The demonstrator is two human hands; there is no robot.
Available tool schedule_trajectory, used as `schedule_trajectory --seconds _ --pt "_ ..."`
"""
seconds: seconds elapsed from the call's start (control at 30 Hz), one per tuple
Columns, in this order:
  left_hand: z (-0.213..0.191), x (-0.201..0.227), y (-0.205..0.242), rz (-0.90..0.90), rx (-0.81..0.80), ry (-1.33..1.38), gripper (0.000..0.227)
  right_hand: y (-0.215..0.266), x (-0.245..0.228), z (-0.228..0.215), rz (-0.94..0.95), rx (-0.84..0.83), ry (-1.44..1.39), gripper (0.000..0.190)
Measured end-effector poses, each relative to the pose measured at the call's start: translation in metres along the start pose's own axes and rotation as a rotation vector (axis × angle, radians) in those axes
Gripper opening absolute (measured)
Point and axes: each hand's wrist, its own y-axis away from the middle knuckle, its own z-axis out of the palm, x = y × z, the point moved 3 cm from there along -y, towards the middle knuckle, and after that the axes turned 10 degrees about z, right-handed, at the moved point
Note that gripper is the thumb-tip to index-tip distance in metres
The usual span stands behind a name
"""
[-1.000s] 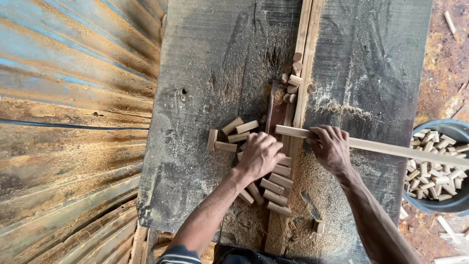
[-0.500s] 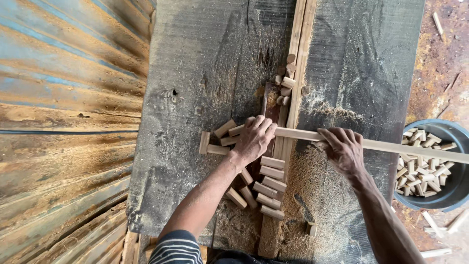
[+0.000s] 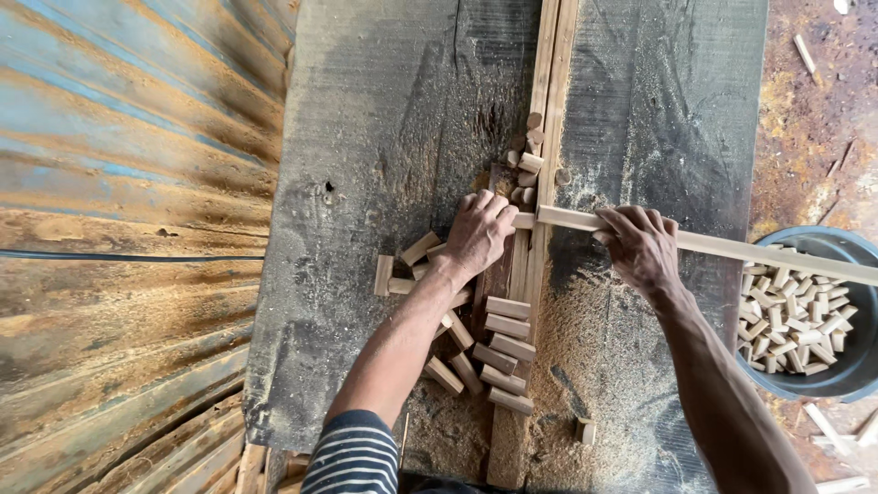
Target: The person cuts small wooden blocks from a long strip of wood using a circular saw on a workshop table, then gathers the pieces.
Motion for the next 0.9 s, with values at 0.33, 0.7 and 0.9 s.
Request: schedule_trajectory --seconds 0.33,0.7,0.9 --pt "-0.05 0.079 0.08 -0.059 -0.098 0.184 0.026 0.072 -0.027 0.008 0.006 0.039 -0.11 0.038" --pt "-0.02 0.04 0.038 -0.016 -0.026 -0.013 0.041 0.045 -0.072 0.012 -0.141 0.098 -0.133 0.039" --pt "-0.014 0.033 0.038 -0.028 -0.004 0.052 0.036 0.053 -0.02 -0.001 -0.077 0.085 -0.027 0.042"
